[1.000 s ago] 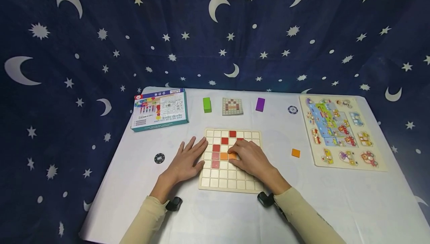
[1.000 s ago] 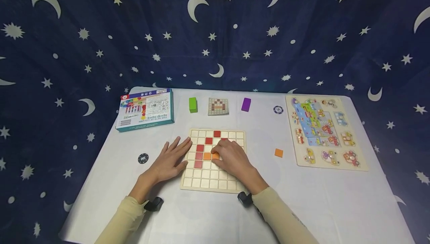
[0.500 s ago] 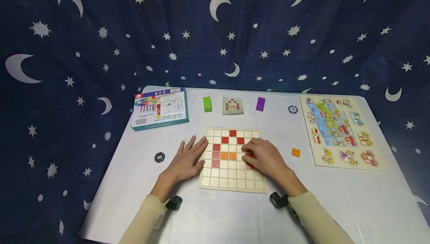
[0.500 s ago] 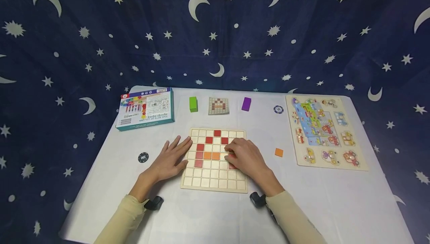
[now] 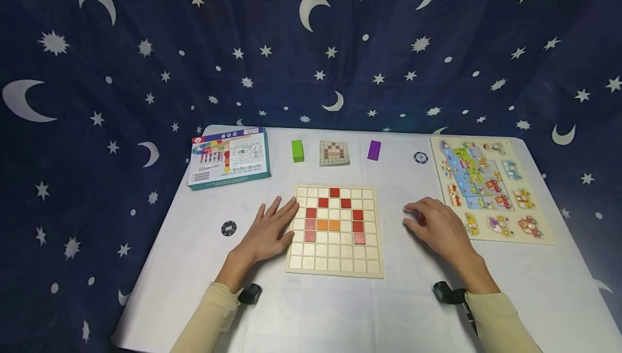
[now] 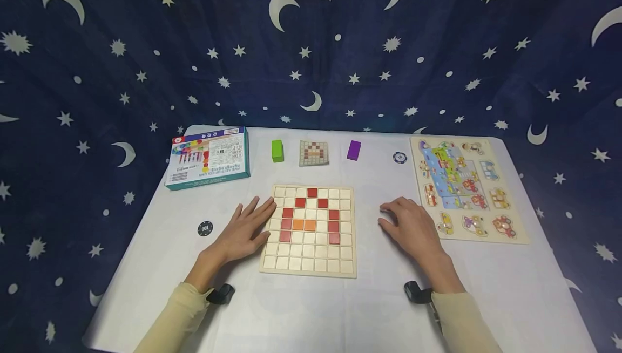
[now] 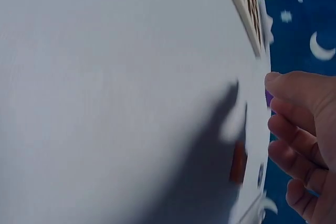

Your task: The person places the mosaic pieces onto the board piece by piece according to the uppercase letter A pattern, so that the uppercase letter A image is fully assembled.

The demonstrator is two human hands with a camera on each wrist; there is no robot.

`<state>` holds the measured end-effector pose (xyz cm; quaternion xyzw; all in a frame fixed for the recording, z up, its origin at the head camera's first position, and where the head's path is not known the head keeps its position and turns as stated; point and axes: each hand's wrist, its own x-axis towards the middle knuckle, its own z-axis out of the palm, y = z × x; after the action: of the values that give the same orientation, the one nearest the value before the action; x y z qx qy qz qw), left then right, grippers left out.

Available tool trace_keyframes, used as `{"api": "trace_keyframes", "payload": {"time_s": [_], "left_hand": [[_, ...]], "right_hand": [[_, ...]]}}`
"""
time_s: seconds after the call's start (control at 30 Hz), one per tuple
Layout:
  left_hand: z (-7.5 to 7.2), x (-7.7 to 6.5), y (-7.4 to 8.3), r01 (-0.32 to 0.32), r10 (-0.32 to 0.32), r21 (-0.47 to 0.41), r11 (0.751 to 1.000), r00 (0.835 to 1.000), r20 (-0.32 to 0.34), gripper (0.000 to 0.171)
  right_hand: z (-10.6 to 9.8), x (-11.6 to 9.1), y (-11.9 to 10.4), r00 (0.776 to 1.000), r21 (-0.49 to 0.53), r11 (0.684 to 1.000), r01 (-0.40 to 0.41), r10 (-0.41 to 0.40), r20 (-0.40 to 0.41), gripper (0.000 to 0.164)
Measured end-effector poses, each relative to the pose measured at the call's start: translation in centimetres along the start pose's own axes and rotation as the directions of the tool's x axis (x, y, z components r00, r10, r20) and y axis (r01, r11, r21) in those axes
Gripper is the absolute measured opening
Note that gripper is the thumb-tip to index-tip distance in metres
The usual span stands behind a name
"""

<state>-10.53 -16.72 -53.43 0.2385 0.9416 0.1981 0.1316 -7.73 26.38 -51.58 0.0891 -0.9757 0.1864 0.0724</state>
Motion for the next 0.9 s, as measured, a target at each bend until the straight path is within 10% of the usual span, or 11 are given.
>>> {"api": "trace_keyframes", "payload": {"time_s": [0.9], "left_hand": [[0.1, 0.0, -0.1, 0.011, -0.011, -0.008, 1.0, 1.0, 0.003, 0.072]], "right_hand": [[-0.4, -1.6, 2.2, 0.998, -0.02, 0.998, -0.054, 0.054, 0.01, 0.027]]}}
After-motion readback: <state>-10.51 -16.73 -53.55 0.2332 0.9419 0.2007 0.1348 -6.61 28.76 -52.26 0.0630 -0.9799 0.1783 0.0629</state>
